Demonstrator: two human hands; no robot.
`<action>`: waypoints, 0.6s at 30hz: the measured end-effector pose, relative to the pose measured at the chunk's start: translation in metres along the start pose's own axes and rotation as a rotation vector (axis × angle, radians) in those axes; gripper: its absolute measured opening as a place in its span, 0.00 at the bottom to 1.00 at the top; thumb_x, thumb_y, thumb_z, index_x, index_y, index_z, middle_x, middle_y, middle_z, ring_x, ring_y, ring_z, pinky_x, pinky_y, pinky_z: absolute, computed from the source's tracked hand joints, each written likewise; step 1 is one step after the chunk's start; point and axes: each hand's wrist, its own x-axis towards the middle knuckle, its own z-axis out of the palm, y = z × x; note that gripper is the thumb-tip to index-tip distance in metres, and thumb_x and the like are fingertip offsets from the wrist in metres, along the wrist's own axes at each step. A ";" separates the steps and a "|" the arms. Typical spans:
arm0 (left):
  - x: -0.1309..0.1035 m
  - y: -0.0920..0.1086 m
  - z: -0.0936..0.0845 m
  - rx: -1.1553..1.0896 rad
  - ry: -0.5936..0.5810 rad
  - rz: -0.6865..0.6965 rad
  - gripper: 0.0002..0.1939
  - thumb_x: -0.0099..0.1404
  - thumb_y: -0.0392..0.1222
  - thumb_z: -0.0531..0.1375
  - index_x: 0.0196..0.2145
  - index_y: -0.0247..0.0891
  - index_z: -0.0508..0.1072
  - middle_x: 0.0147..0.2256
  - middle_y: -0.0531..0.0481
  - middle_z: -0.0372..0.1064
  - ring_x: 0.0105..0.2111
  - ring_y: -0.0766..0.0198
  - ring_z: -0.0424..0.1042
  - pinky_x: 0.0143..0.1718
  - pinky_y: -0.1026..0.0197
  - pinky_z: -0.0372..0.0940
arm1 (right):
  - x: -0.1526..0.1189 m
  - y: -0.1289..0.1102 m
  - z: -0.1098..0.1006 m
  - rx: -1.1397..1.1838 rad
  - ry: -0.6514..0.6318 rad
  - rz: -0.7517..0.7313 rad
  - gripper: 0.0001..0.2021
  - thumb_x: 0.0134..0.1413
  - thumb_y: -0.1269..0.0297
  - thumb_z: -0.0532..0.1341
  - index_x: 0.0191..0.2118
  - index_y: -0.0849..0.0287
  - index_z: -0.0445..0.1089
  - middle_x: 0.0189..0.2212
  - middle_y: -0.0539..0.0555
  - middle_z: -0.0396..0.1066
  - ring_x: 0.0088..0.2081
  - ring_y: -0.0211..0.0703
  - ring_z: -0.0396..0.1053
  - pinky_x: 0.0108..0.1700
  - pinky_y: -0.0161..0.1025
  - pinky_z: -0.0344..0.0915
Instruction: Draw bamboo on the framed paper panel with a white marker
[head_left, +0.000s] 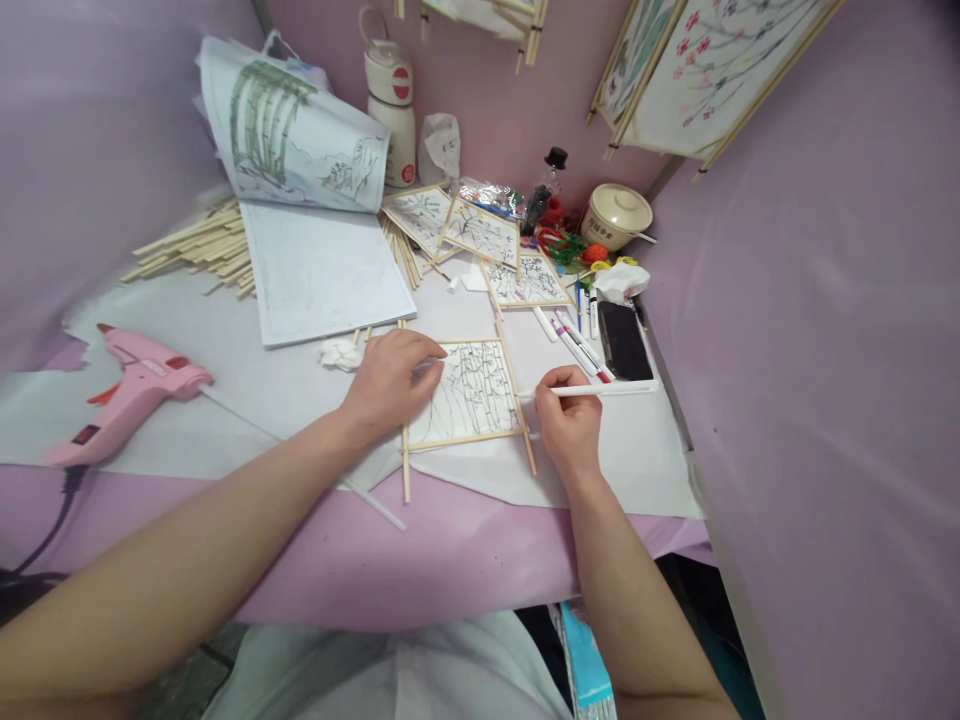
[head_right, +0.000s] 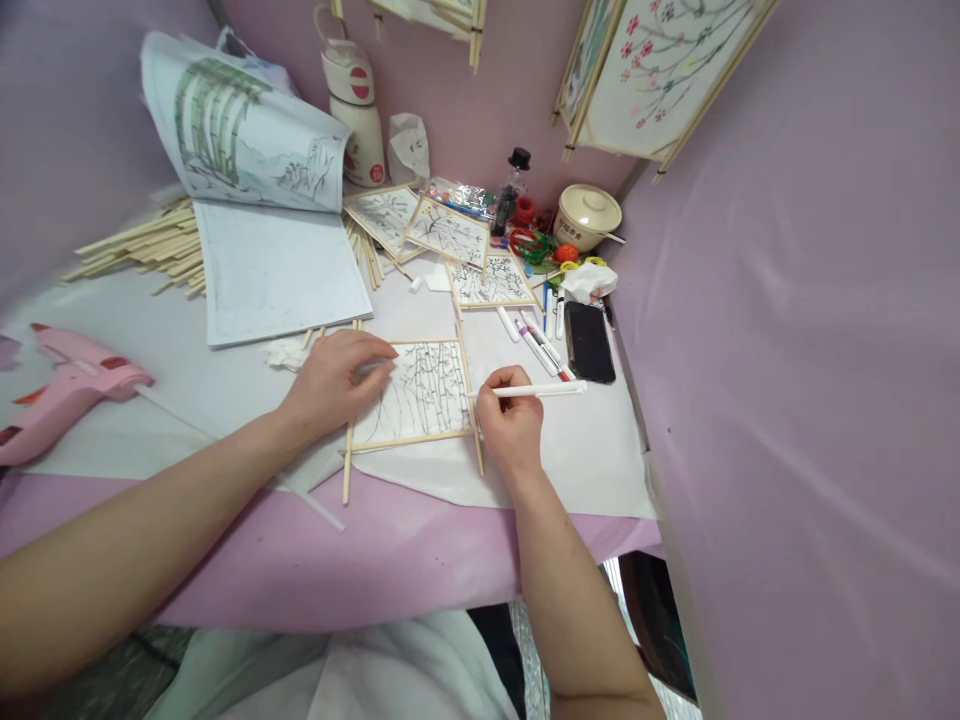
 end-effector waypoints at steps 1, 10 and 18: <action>0.000 0.000 0.000 0.003 0.009 -0.007 0.09 0.65 0.39 0.55 0.39 0.38 0.75 0.41 0.47 0.75 0.45 0.55 0.71 0.51 0.49 0.61 | 0.000 0.000 0.000 0.012 0.006 -0.002 0.02 0.48 0.68 0.58 0.29 0.55 0.62 0.19 0.43 0.59 0.23 0.36 0.58 0.28 0.35 0.56; 0.000 -0.005 0.002 0.042 0.063 -0.037 0.14 0.64 0.31 0.50 0.41 0.38 0.75 0.40 0.46 0.75 0.45 0.55 0.70 0.50 0.48 0.62 | -0.002 -0.002 0.000 -0.001 -0.004 -0.008 0.04 0.49 0.68 0.58 0.28 0.55 0.61 0.20 0.43 0.59 0.24 0.36 0.58 0.28 0.35 0.56; -0.001 0.000 0.002 -0.002 -0.026 0.023 0.10 0.65 0.37 0.54 0.41 0.40 0.75 0.44 0.46 0.74 0.47 0.53 0.70 0.51 0.46 0.60 | -0.005 -0.001 -0.002 0.017 -0.136 -0.066 0.03 0.51 0.69 0.57 0.28 0.56 0.65 0.23 0.46 0.62 0.26 0.37 0.61 0.30 0.37 0.57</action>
